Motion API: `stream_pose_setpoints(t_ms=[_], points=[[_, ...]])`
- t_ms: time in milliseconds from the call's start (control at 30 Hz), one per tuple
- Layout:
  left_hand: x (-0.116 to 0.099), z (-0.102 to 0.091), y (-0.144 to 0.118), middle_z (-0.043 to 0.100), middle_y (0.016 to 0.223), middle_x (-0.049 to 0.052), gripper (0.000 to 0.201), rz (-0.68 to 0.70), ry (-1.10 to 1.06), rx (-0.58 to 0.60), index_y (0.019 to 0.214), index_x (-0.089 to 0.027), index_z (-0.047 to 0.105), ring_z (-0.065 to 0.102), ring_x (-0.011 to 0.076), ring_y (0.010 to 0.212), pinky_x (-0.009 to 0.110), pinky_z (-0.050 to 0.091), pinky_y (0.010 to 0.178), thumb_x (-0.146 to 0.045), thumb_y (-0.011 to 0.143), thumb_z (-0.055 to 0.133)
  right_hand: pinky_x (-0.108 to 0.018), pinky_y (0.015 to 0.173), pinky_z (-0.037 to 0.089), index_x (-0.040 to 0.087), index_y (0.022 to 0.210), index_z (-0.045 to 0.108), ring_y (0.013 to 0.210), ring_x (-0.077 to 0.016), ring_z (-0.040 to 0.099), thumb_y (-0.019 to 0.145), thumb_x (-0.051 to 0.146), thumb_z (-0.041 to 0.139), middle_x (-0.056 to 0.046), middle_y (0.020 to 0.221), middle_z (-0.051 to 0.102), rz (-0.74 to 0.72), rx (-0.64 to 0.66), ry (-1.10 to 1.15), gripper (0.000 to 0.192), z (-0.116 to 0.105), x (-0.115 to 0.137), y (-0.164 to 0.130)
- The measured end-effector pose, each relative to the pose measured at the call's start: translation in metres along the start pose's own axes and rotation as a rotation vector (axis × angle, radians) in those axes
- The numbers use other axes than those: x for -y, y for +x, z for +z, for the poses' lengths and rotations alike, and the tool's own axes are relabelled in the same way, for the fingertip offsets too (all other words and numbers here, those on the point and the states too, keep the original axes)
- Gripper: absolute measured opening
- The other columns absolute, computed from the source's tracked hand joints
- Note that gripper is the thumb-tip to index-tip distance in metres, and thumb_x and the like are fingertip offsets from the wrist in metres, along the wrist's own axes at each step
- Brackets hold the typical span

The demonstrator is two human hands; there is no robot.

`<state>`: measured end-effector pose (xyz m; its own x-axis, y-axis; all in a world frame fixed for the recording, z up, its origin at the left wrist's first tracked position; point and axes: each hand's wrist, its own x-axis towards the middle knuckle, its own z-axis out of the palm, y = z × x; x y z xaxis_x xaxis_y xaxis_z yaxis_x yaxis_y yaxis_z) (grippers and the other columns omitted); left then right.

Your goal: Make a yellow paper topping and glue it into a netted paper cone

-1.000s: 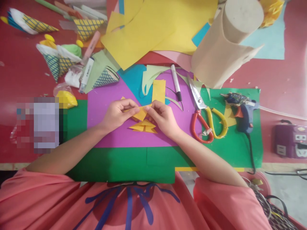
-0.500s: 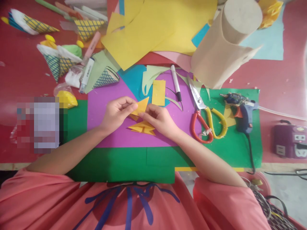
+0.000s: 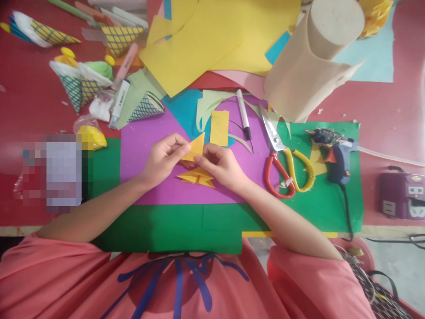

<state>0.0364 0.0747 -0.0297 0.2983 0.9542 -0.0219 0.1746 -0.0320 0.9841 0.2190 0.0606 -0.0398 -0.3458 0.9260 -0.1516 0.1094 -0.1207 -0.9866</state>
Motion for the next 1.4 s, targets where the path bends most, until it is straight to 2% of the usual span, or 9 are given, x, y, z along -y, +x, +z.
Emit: stream_pose_setpoints(t_ms=[133,267,400,767,1067,1267,1400], points=[[-0.0011,-0.0003,-0.0003,0.037,0.049,-0.009,0.038,-0.010,0.005,0.019,0.071,-0.020,0.048,0.032,0.0039,0.040,0.018,0.031,0.042,-0.051,0.088,0.060,-0.023,0.053,0.038,0.019,0.074,0.055,0.057,-0.0079,0.049,0.081,0.050,0.070,0.003,0.066,0.054,-0.004,-0.070,0.117,0.036,0.0020,0.0017,-0.0002],[-0.0010,-0.0005,-0.0007,0.036,0.047,-0.009,0.040,-0.028,0.016,0.045,0.067,-0.020,0.042,0.033,0.0038,0.039,0.018,0.032,0.042,-0.049,0.086,0.061,-0.022,0.053,0.044,0.019,0.077,0.057,0.053,-0.0071,0.052,0.078,0.050,0.073,0.004,0.066,0.056,0.024,-0.113,0.196,0.035,0.0032,0.0033,0.0000],[0.0011,0.0015,-0.0034,0.041,0.049,-0.008,0.037,-0.044,-0.034,0.053,0.071,-0.020,0.045,0.035,0.0044,0.040,0.019,0.028,0.039,-0.049,0.086,0.063,-0.022,0.054,0.046,0.018,0.077,0.058,0.057,-0.0083,0.057,0.079,0.049,0.073,0.002,0.069,0.061,0.031,-0.069,0.177,0.034,0.0033,0.0032,0.0006],[0.0059,0.0037,-0.0062,0.043,0.052,-0.008,0.033,-0.060,-0.075,0.105,0.074,-0.020,0.047,0.035,0.0040,0.041,0.016,0.025,0.037,-0.043,0.085,0.067,-0.022,0.053,0.040,0.018,0.075,0.057,0.062,-0.0099,0.055,0.082,0.048,0.069,0.001,0.068,0.061,0.007,-0.057,0.087,0.033,0.0030,0.0019,-0.0010],[0.0029,0.0050,-0.0073,0.046,0.051,-0.007,0.035,-0.081,-0.063,0.119,0.073,-0.021,0.045,0.041,0.0050,0.040,0.017,0.029,0.037,-0.047,0.085,0.065,-0.024,0.051,0.033,0.019,0.072,0.054,0.058,-0.0089,0.044,0.083,0.052,0.066,0.003,0.063,0.051,-0.013,-0.055,-0.034,0.037,0.0020,-0.0004,-0.0009],[0.0045,0.0048,-0.0071,0.041,0.049,-0.009,0.034,-0.080,-0.102,0.111,0.073,-0.021,0.044,0.038,0.0042,0.038,0.017,0.027,0.036,-0.044,0.085,0.066,-0.023,0.051,0.038,0.019,0.074,0.056,0.059,-0.0097,0.053,0.083,0.052,0.067,0.002,0.065,0.058,0.000,-0.042,0.033,0.036,0.0017,0.0028,-0.0011],[0.0052,0.0047,-0.0082,0.044,0.050,-0.008,0.030,-0.040,-0.077,0.066,0.073,-0.021,0.046,0.038,0.0037,0.039,0.017,0.026,0.036,-0.039,0.085,0.067,-0.023,0.053,0.044,0.018,0.077,0.059,0.061,-0.0105,0.059,0.082,0.049,0.069,0.001,0.067,0.063,-0.009,-0.044,0.090,0.033,0.0016,0.0040,-0.0007]])
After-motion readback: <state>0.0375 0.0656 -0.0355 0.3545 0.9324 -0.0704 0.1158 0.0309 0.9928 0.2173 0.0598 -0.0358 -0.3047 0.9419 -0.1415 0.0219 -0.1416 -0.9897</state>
